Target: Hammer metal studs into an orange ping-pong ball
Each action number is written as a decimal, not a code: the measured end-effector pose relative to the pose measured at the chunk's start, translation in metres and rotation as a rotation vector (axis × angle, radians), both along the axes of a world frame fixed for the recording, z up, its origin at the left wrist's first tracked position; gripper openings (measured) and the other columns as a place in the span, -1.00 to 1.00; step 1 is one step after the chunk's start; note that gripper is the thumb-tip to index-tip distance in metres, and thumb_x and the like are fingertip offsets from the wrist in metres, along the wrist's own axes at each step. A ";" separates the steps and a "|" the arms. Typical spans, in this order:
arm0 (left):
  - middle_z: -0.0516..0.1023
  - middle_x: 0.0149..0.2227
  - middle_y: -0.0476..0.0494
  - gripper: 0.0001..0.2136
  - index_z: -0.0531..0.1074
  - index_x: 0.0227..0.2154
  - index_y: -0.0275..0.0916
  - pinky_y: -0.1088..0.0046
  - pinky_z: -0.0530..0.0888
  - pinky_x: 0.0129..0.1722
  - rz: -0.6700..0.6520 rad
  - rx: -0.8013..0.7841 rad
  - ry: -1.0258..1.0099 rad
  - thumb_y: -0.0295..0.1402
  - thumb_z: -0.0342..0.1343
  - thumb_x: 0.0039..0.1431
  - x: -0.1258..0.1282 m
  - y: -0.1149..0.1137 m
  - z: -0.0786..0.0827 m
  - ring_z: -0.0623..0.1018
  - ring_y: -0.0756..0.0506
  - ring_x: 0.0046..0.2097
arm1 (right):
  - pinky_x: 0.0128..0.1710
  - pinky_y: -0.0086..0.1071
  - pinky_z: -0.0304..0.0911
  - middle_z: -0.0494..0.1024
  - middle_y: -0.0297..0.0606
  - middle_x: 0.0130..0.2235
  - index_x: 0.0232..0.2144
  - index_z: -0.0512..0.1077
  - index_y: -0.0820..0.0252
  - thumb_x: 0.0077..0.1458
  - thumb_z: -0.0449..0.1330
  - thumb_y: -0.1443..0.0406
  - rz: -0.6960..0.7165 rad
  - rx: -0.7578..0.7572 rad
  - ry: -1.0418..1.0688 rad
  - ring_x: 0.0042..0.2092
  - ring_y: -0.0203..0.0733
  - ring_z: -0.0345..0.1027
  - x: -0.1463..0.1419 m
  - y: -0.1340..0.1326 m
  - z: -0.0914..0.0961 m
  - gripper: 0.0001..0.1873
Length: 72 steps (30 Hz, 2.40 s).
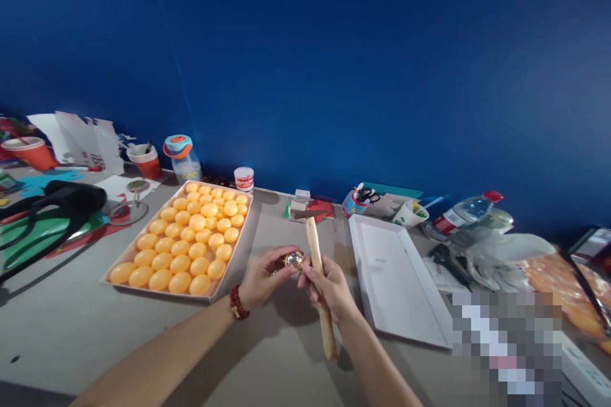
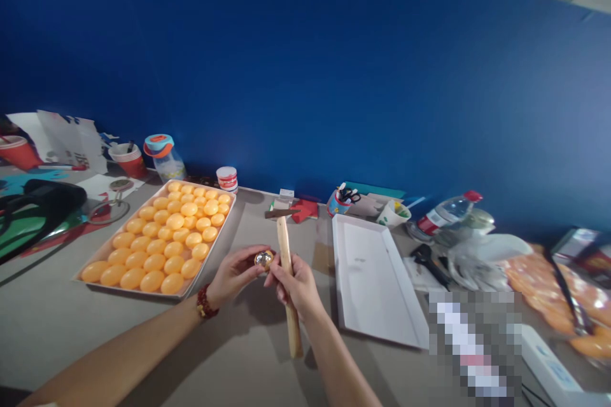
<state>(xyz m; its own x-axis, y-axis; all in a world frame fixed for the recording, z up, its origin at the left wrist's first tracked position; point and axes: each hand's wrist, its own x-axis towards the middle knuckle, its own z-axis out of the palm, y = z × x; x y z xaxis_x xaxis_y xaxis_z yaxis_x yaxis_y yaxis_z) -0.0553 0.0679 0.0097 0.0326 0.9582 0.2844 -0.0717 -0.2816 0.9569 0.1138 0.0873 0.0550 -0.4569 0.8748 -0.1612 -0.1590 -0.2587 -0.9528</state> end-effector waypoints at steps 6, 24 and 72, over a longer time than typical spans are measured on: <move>0.52 0.00 -0.28 -0.63 0.45 -0.02 -0.24 0.25 0.53 -0.06 0.005 0.006 -0.008 -0.27 0.20 0.11 0.000 0.001 -0.005 0.54 -0.21 -0.02 | -0.79 -0.63 -0.10 0.50 -0.39 -0.59 -0.37 0.26 0.18 0.00 0.29 0.09 0.041 -0.031 0.074 -0.75 -0.51 0.04 0.001 0.001 -0.002 -0.65; 0.53 -0.02 -0.28 -0.63 0.44 -0.02 -0.24 0.27 0.52 -0.07 0.000 0.002 -0.005 -0.27 0.20 0.11 0.001 0.000 -0.005 0.55 -0.20 -0.05 | -0.80 -0.64 -0.09 0.51 -0.37 -0.57 -0.37 0.26 0.18 -0.01 0.30 0.08 0.062 -0.054 0.046 -0.73 -0.49 0.08 0.002 0.003 -0.001 -0.63; 0.53 -0.15 -0.15 -0.61 0.45 -0.13 -0.20 0.41 0.50 -0.17 -0.092 0.048 -0.266 -0.39 0.36 -0.07 0.005 0.003 -0.006 0.54 -0.09 -0.17 | -0.81 -0.65 -0.03 0.48 -0.39 -0.65 -0.38 0.30 0.21 -0.04 0.33 0.10 0.110 -0.058 0.098 -0.77 -0.51 0.05 0.005 0.002 -0.001 -0.64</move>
